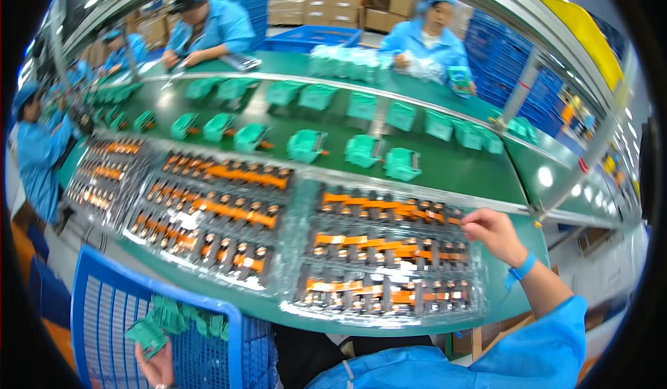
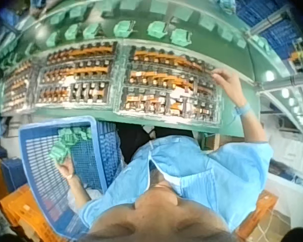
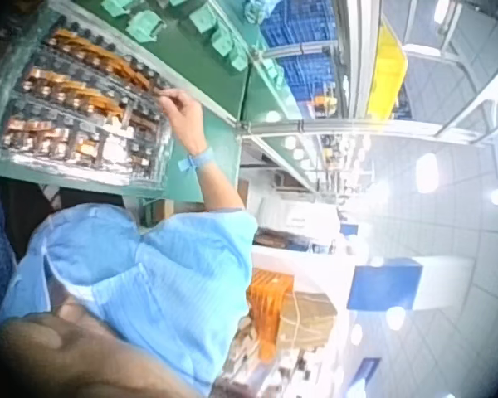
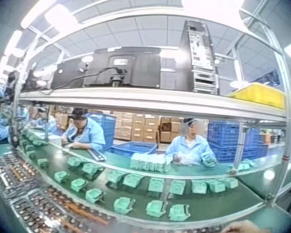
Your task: The person assembles electronic components by hand, placing small black pieces into green plastic housings and moving the assembled units between component trays.
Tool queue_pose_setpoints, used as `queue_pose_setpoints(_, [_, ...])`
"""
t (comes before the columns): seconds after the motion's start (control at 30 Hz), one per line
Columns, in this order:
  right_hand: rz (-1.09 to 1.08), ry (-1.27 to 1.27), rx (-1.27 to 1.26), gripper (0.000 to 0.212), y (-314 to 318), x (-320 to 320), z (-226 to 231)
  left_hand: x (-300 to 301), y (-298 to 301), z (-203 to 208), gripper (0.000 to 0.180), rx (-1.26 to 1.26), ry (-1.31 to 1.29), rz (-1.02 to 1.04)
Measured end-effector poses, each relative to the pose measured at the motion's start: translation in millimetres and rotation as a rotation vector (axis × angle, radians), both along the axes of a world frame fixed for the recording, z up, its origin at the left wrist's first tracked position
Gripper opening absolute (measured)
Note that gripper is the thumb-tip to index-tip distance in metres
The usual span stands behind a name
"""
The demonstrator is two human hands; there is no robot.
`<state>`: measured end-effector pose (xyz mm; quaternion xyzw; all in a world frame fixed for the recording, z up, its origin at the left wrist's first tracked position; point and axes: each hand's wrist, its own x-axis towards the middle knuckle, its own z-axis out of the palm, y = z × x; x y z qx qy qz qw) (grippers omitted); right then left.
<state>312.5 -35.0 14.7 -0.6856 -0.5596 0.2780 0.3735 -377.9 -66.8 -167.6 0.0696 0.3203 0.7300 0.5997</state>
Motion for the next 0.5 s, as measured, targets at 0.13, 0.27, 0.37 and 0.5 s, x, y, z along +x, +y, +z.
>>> queue_pose_setpoints(0.13, [0.284,-0.559,0.109,0.012,-10,0,4,63,12,113,0.062,0.160,0.130,-0.083])
queue_pose_setpoints(0.27, [0.343,-0.684,0.260,0.015,-8,12,-4,117,28,157,0.059,0.324,0.063,-0.398])
queue_pose_setpoints(0.37, [0.372,-0.806,0.399,0.022,13,25,-16,183,33,191,0.064,0.388,0.086,-0.593])
queue_pose_setpoints(0.5, [0.443,-0.972,0.391,0.014,35,38,-27,275,49,217,0.069,0.362,-0.056,-0.883])
